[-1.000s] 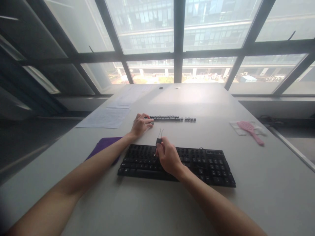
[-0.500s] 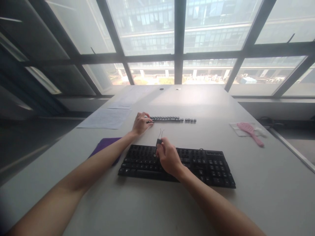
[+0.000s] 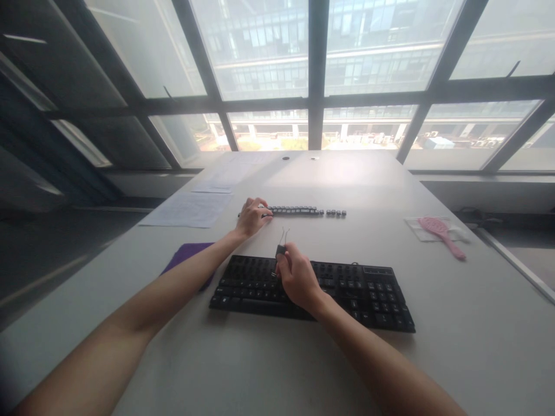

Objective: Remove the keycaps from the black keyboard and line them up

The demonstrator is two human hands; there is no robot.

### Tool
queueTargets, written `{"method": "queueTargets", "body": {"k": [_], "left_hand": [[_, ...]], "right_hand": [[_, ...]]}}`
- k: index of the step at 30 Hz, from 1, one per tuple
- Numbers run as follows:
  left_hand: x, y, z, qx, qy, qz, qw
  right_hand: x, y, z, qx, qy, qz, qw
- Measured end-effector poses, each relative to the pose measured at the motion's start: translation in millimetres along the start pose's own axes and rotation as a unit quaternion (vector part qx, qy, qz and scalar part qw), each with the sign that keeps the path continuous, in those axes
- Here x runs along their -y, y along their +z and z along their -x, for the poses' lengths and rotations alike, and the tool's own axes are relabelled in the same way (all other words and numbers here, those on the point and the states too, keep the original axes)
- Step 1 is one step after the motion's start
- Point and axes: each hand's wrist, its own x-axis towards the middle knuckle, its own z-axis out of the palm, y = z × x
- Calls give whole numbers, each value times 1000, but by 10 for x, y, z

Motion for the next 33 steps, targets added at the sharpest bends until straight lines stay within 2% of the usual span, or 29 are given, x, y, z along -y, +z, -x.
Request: {"method": "queueTargets", "body": {"k": [5, 10, 12, 14, 18, 20, 23, 28, 33], "left_hand": [[-41, -65, -3, -10, -9, 0, 1000], [-203, -369, 45, -53, -11, 24, 998], [-361, -544, 130, -56, -5, 49, 997], [-577, -715, 269, -32, 12, 91, 995], [-1053, -933, 646, 33, 21, 200, 979], [-1227, -954, 823, 56, -1, 249, 967], [-1349, -912, 1005, 74, -32, 306, 948], [-1350, -820, 1110, 65, -80, 324, 941], [-1353, -772, 1146, 72, -84, 343, 933]], "right_hand": [[-4, 8, -1, -8, 1, -16, 1000], [-24, 11, -22, -67, 13, -53, 996], [-28, 2, -35, -109, 19, -54, 992], [-26, -13, -53, -145, 22, -62, 987], [12, -60, -100, -157, 19, -77, 984], [42, -95, -115, -141, 18, -65, 988], [66, -148, -91, -117, 11, -26, 993], [4, -170, 21, -66, 5, 51, 997], [-17, -132, 50, -35, -3, 89, 995]]}}
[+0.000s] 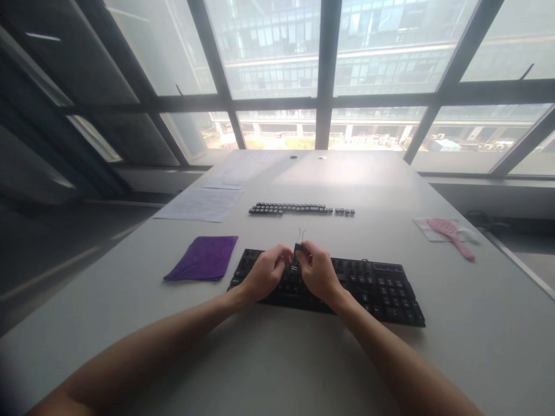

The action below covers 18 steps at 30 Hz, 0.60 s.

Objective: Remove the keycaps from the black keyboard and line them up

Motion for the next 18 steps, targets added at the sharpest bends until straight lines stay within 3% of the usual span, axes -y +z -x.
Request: {"method": "queueTargets", "body": {"k": [5, 14, 18], "left_hand": [[29, 6, 7, -2, 6, -5, 1000], [7, -109, 15, 118, 43, -29, 992], [45, -88, 27, 121, 32, -34, 992]], "right_hand": [[31, 7, -1, 29, -25, 26, 999], [51, -20, 112, 65, -112, 72, 989], [52, -29, 140, 59, -129, 105, 984]]}}
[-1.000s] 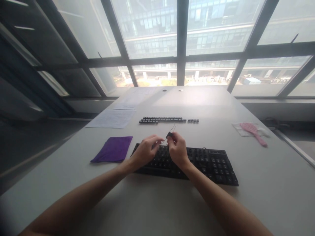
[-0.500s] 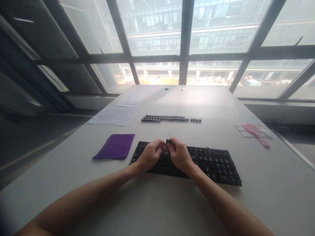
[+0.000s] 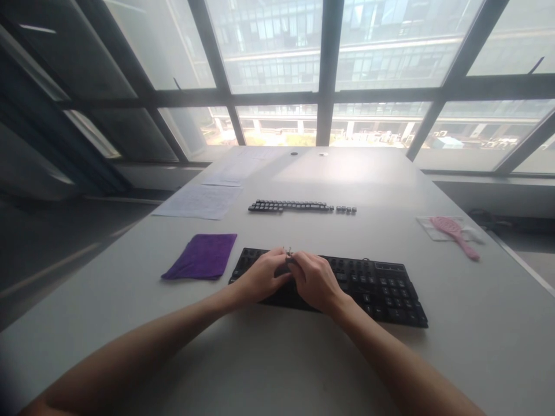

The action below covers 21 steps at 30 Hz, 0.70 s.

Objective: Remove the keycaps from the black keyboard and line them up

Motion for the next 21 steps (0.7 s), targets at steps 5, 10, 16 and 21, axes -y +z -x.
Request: {"method": "queueTargets", "body": {"k": [5, 10, 16, 21], "left_hand": [[18, 30, -25, -6, -6, -20, 1000], [-10, 78, -13, -27, 15, -34, 999], [-63, 117, 37, -54, 44, -24, 997], [-34, 131, 60, -91, 63, -9, 994]], "right_hand": [[-19, -7, 6, -6, 1, 4, 1000], [-50, -6, 19, -21, 15, -21, 999], [-27, -34, 24, -79, 36, -51, 995], [21, -14, -4, -72, 35, -32, 996]]}}
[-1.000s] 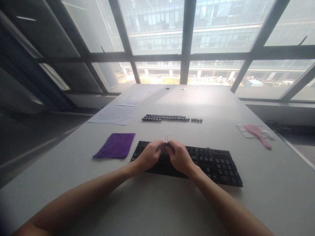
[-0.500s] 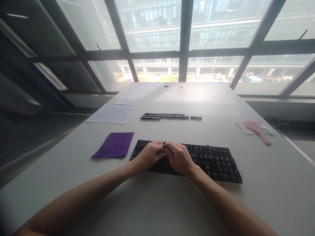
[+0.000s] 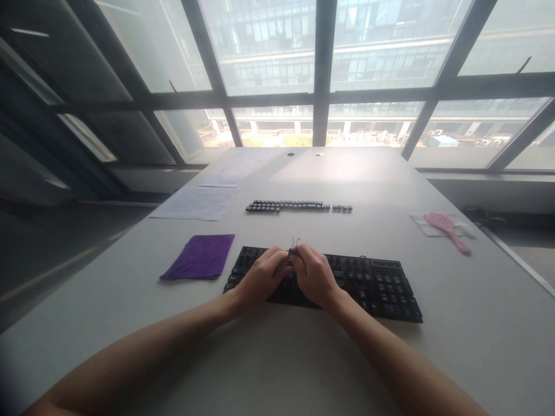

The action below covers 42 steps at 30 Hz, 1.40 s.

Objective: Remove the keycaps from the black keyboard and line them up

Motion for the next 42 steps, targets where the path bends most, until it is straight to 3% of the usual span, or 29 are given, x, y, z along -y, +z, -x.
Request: {"method": "queueTargets", "body": {"k": [6, 14, 19, 22, 25, 27, 31, 35, 42], "left_hand": [[30, 30, 35, -30, 20, -48, 998], [-149, -40, -43, 34, 101, -171, 979], [-107, -168, -159, -11, 71, -161, 984], [145, -327, -439, -66, 31, -174, 982], [599, -434, -819, -104, -5, -222, 969], [935, -450, -1035, -93, -27, -241, 966], [1421, -409, -1250, -45, -6, -267, 963], [1600, -378, -1273, -44, 30, -290, 955], [1659, -372, -1231, -60, 63, -326, 941]], "right_hand": [[-45, 29, -18, 25, 45, 3, 999], [-50, -12, -75, -5, 86, -96, 992], [-69, 5, -100, -38, 121, -132, 983], [-102, 29, -117, -56, 143, -161, 975], [-122, 41, -124, -51, 147, -173, 973], [-130, 44, -122, -45, 144, -172, 973], [-144, 50, -116, -38, 138, -177, 974], [-145, 53, -120, -29, 134, -181, 974], [-132, 35, -121, -7, 141, -187, 972]]}}
